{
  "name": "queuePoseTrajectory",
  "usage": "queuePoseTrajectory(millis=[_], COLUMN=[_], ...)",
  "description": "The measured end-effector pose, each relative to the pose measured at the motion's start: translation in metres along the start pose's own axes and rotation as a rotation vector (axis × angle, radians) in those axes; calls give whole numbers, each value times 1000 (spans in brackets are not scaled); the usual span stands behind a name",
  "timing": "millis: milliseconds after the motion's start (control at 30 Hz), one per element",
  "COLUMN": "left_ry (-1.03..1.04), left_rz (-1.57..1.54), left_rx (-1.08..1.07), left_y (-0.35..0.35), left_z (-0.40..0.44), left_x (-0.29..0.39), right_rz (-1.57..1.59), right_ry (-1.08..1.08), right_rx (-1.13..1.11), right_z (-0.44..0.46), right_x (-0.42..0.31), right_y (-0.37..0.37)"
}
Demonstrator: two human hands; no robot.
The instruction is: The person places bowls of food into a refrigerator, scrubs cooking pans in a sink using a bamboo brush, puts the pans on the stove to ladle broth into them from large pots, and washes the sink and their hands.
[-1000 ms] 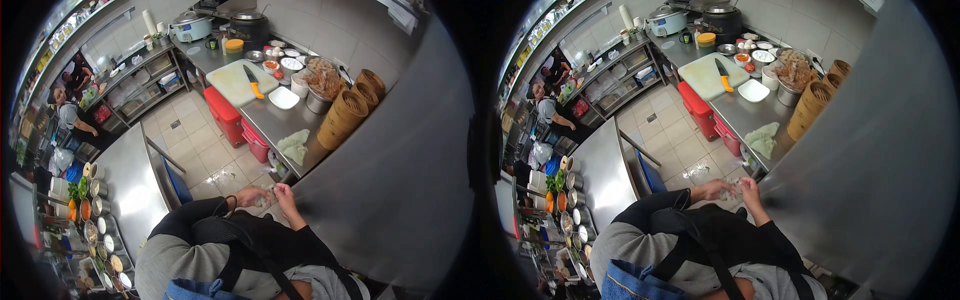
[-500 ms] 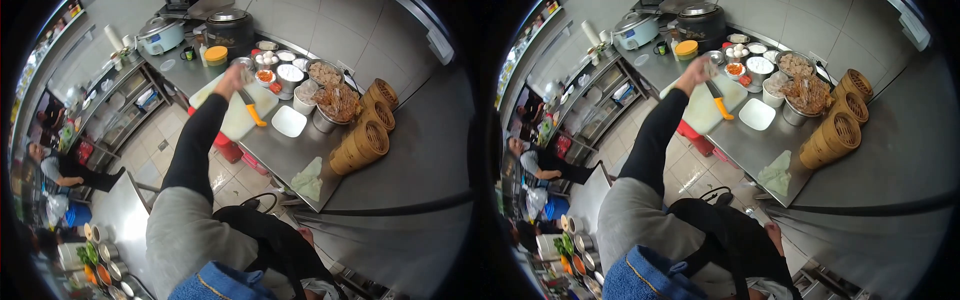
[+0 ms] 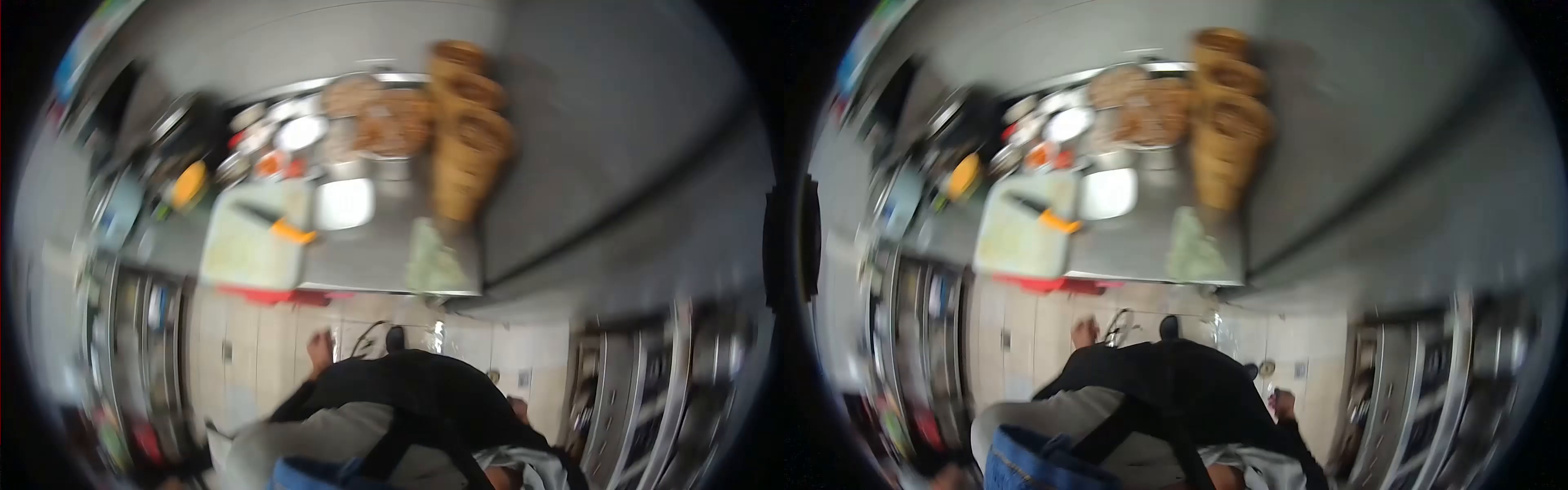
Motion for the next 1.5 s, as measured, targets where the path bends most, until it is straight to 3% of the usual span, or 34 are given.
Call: queuePoseTrajectory(millis=[33,67,100,133,167,200,233,267,567,700,800,900,967,1033,1100,1133,1200,1300,1333,1400,1500], left_ry=[-78,-132,-197,-235,-258,-266,-267,-252,-83,-68,-81,-95,-90,-70,-60,-55,258,362,254,578,990], left_rz=[140,184,239,299,357,418,471,519,783,862,951,1060,1108,1112,1074,1036,898,642,604,477,529], left_rx=[-103,-199,-283,-352,-412,-463,-506,-543,-896,-1050,-1220,-1436,-1567,-1710,-1891,-1981,-2119,-2218,-2233,-2300,-2237], left_y=[6,13,19,29,41,60,78,100,303,386,469,566,623,673,728,759,811,863,874,917,962], left_z=[-16,-26,-37,-43,-46,-51,-55,-60,-167,-235,-293,-373,-422,-477,-516,-542,-584,-678,-713,-756,-807], left_x=[-31,-49,-58,-62,-62,-55,-49,-42,-29,-47,-74,-112,-134,-147,-165,-177,-197,-171,-153,-149,-119], right_rz=[-585,115,-308,-221,-373,13,688,789,828,998,927,1045,683,684,1068,1124,1208,1690,973,369,740], right_ry=[-437,160,109,54,50,88,420,442,485,458,364,555,522,662,985,1006,1030,783,828,692,560], right_rx=[82,197,217,238,298,461,500,506,868,1055,1148,1112,1187,1153,1021,1090,1192,1364,1294,1216,1301], right_z=[-26,-33,-40,-43,-52,-44,-74,-91,-199,-220,-221,-235,-232,-247,-266,-275,-290,-279,-279,-283,-274], right_x=[-3,4,1,17,14,53,8,2,107,145,173,170,208,228,218,211,200,214,210,242,290], right_y=[-4,13,13,13,10,24,9,1,-35,-43,-33,-34,-2,12,8,-6,-31,-51,-65,-111,-174])
Point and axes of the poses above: each hand's wrist, its own z-axis towards the middle knuckle, its own y-axis out of the palm, x = y × z, the point moved 1 cm from there along z, towards the middle knuckle, and after that the axes turned 8 degrees about -z, right-handed, at the moved point
